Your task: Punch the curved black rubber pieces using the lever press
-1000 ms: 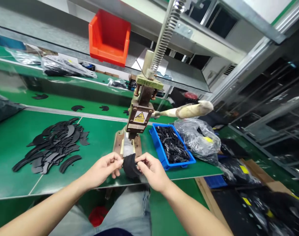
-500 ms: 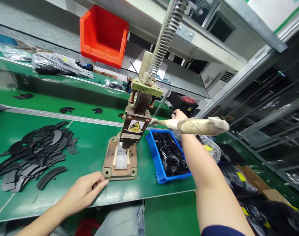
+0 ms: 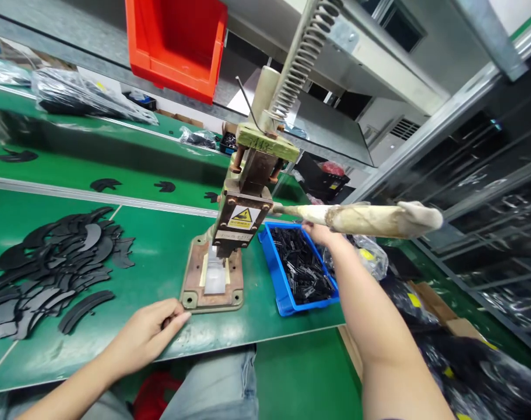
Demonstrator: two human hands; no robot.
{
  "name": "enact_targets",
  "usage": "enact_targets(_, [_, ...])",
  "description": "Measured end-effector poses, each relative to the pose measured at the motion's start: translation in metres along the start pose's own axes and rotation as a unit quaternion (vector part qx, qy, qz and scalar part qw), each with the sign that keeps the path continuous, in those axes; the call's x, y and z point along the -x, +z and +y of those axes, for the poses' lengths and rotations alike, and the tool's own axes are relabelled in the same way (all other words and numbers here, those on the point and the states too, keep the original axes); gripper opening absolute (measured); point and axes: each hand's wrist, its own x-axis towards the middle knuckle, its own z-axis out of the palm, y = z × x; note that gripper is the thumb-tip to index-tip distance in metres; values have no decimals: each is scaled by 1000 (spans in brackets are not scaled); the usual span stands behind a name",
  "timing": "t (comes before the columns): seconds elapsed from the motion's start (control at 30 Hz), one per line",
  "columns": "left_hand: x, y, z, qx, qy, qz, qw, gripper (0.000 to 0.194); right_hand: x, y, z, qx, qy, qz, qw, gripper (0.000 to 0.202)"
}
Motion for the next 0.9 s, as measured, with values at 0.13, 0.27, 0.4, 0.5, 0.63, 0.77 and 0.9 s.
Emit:
enact_targets(0.13, [3,0,-1,-18,-3,-18,1000,35,53,22,6,77,18,-216,973,37])
enact_targets(0.27, [5,1,0,-30,-1,-26,999,34,82,43,2,116,6,-270,956,41])
enact_targets(0.4, [7,2,3,-38,3,-18,999,33,91,54,-8,143,13,-254,956,41])
enact_targets(0.5, [8,2,3,-43,6,-10,999,34,92,57,-12,139,21,-244,959,40])
enact_targets(0.63, [8,4,-1,-40,7,-7,999,35,92,54,-11,100,37,-216,971,40])
enact_targets(0.77, [8,5,-5,-28,3,0,1000,37,96,41,-1,34,54,-160,985,38])
enact_targets(0.9, [8,6,-5,-13,-3,1,1000,37,104,25,7,-47,81,-83,992,36])
